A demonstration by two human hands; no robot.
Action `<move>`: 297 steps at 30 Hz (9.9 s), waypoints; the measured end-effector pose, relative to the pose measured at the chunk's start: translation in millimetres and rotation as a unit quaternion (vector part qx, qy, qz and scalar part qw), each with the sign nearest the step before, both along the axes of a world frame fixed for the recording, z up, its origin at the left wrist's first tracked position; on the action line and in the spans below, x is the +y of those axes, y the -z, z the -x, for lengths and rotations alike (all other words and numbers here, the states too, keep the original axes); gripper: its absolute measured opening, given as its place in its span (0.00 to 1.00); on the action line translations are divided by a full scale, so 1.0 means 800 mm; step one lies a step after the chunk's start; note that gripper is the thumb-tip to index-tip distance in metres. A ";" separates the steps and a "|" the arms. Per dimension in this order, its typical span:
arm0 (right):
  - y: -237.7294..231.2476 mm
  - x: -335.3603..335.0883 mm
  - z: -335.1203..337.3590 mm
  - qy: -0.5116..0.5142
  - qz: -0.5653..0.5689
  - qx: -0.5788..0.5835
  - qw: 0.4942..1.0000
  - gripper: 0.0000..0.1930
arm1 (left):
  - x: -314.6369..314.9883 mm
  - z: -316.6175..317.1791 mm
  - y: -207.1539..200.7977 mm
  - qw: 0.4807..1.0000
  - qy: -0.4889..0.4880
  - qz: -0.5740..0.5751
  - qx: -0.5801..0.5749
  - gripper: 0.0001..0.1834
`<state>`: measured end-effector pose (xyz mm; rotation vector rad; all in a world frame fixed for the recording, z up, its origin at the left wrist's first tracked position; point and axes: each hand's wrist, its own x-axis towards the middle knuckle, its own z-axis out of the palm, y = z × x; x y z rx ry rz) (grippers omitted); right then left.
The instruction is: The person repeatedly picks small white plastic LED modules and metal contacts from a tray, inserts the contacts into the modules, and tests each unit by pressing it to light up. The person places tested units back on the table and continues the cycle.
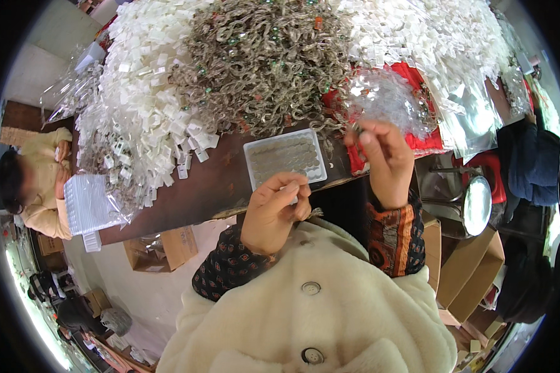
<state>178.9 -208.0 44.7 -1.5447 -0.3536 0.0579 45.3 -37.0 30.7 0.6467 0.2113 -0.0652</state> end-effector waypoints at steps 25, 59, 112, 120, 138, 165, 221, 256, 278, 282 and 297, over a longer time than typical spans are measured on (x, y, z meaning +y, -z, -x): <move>-0.025 0.041 0.074 -0.140 0.157 -0.225 0.951 0.09 | 0.183 -0.013 0.003 0.451 -0.270 -0.848 0.062 0.10; -0.036 0.049 0.094 -0.217 -0.144 0.085 0.962 0.07 | 0.035 0.036 -0.028 0.928 -0.056 -0.368 -0.022 0.15; -0.040 0.047 0.108 -0.210 -0.023 0.021 0.977 0.14 | 0.028 0.056 -0.013 0.863 -0.222 -0.436 -0.124 0.13; -0.018 0.065 0.116 -0.195 -0.009 -0.048 0.980 0.15 | 0.008 0.047 0.001 0.920 -0.290 -0.251 -0.077 0.14; -0.039 0.085 0.122 -0.139 0.089 -0.079 0.983 0.09 | 0.015 0.048 0.013 0.920 -0.301 -0.232 -0.100 0.11; 0.008 0.056 0.127 -0.133 0.104 -0.142 0.975 0.12 | 0.011 0.065 0.025 0.979 -0.192 -0.075 0.004 0.09; 0.023 0.072 0.101 -0.148 0.195 -0.461 0.853 0.17 | 0.021 0.069 0.043 0.985 -0.170 -0.025 0.014 0.10; -0.004 0.065 0.107 -0.165 0.147 -0.266 0.938 0.10 | 0.021 0.070 0.034 0.991 -0.127 0.047 0.015 0.09; -0.016 0.063 0.090 -0.225 -0.066 -0.180 0.955 0.11 | 0.011 0.057 0.002 0.989 -0.101 0.100 0.034 0.12; -0.018 0.059 0.085 -0.226 -0.061 -0.245 0.941 0.13 | 0.012 0.050 -0.015 0.989 -0.059 0.139 0.000 0.13; -0.001 0.068 0.091 -0.187 -0.089 -0.284 0.936 0.13 | -0.011 0.049 -0.011 0.987 -0.094 0.075 0.106 0.14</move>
